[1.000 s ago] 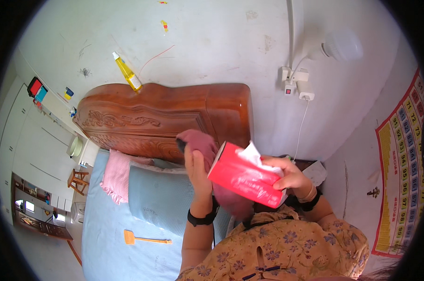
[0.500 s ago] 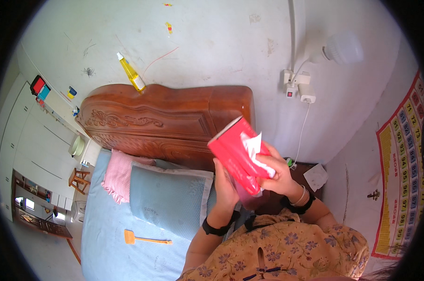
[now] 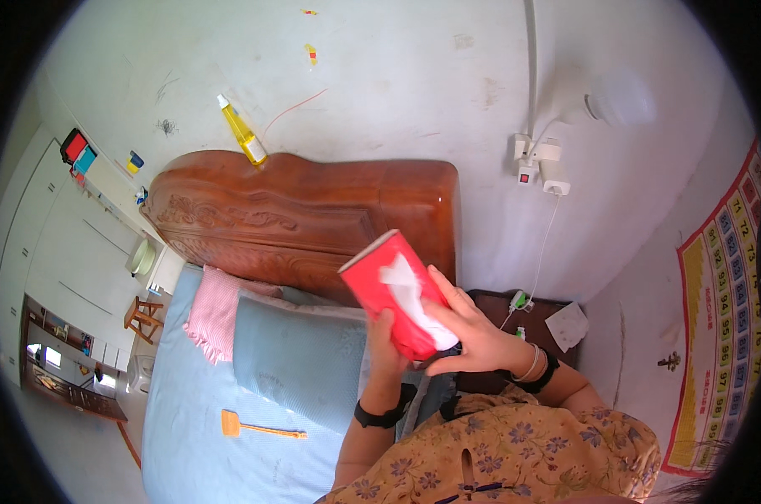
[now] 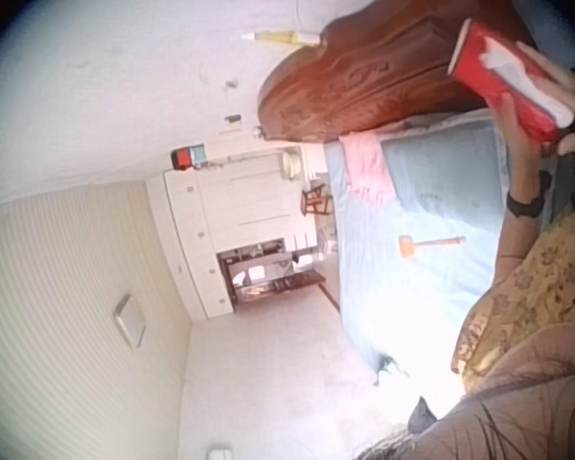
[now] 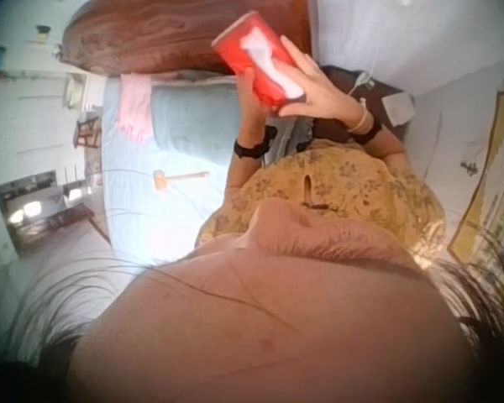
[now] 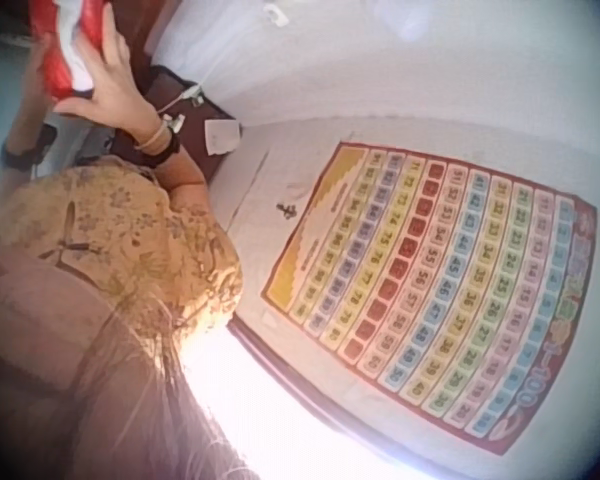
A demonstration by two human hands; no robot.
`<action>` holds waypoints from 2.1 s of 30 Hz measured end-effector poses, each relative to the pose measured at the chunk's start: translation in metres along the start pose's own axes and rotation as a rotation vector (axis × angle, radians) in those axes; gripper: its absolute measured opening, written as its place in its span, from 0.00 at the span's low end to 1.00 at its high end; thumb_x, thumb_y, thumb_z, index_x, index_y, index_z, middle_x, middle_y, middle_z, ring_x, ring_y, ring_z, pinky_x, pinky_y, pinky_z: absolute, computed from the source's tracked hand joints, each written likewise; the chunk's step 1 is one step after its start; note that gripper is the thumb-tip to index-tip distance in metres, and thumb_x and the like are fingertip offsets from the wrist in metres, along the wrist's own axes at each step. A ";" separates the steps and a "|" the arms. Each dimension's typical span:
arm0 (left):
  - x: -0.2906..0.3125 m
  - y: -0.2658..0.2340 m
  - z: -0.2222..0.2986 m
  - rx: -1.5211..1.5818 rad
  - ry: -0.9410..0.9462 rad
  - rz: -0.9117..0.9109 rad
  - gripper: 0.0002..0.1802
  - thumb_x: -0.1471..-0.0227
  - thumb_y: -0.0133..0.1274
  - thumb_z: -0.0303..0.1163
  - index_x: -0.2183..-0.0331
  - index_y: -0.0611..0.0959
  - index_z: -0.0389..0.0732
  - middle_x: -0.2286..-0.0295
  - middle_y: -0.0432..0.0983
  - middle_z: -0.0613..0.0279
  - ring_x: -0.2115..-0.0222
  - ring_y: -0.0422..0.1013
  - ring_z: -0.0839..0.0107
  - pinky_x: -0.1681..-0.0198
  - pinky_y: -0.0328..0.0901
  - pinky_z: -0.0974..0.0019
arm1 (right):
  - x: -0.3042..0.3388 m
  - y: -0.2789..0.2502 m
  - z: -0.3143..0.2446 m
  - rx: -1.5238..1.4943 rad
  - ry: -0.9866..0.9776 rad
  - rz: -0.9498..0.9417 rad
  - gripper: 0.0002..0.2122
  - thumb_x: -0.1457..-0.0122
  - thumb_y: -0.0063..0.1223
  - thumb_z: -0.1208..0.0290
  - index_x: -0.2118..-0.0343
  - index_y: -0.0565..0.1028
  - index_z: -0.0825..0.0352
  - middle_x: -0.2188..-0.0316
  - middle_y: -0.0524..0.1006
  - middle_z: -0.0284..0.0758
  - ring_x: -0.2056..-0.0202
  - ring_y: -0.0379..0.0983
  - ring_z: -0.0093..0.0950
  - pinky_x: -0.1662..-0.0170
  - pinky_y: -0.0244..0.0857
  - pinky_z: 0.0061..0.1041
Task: The person cleans a portable light and an electric plug with a cloth, then wipes a small wooden table and a mosquito repellent device.
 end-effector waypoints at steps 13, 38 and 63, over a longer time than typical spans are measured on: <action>0.015 -0.015 0.004 0.436 -0.138 0.187 0.27 0.47 0.41 0.44 0.50 0.65 0.38 0.54 0.68 0.58 0.54 0.66 0.66 0.50 0.61 0.61 | 0.057 0.066 0.089 -0.930 0.709 0.117 0.23 0.54 0.59 0.77 0.53 0.67 0.73 0.61 0.73 0.33 0.59 0.67 0.19 0.56 0.62 0.20; 0.075 -0.050 0.051 0.211 0.208 0.440 0.30 0.50 0.47 0.32 0.46 0.58 0.37 0.53 0.65 0.55 0.54 0.66 0.64 0.52 0.62 0.62 | -0.044 0.073 0.002 -0.685 0.218 -0.275 0.23 0.47 0.47 0.79 0.47 0.58 0.74 0.53 0.68 0.44 0.50 0.63 0.29 0.47 0.54 0.25; 0.218 -0.089 0.120 -0.020 1.048 1.066 0.27 0.51 0.49 0.31 0.50 0.61 0.37 0.57 0.66 0.56 0.58 0.66 0.67 0.54 0.62 0.65 | -0.020 0.195 -0.060 -1.353 0.624 -1.105 0.25 0.44 0.47 0.63 0.46 0.59 0.73 0.54 0.68 0.36 0.56 0.65 0.22 0.52 0.59 0.21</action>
Point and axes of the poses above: each hand's wrist, its own x-axis away from the middle knuckle, its own y-axis out of the palm, z = x × y, the point moved 4 cm from there along -x, towards the middle knuckle
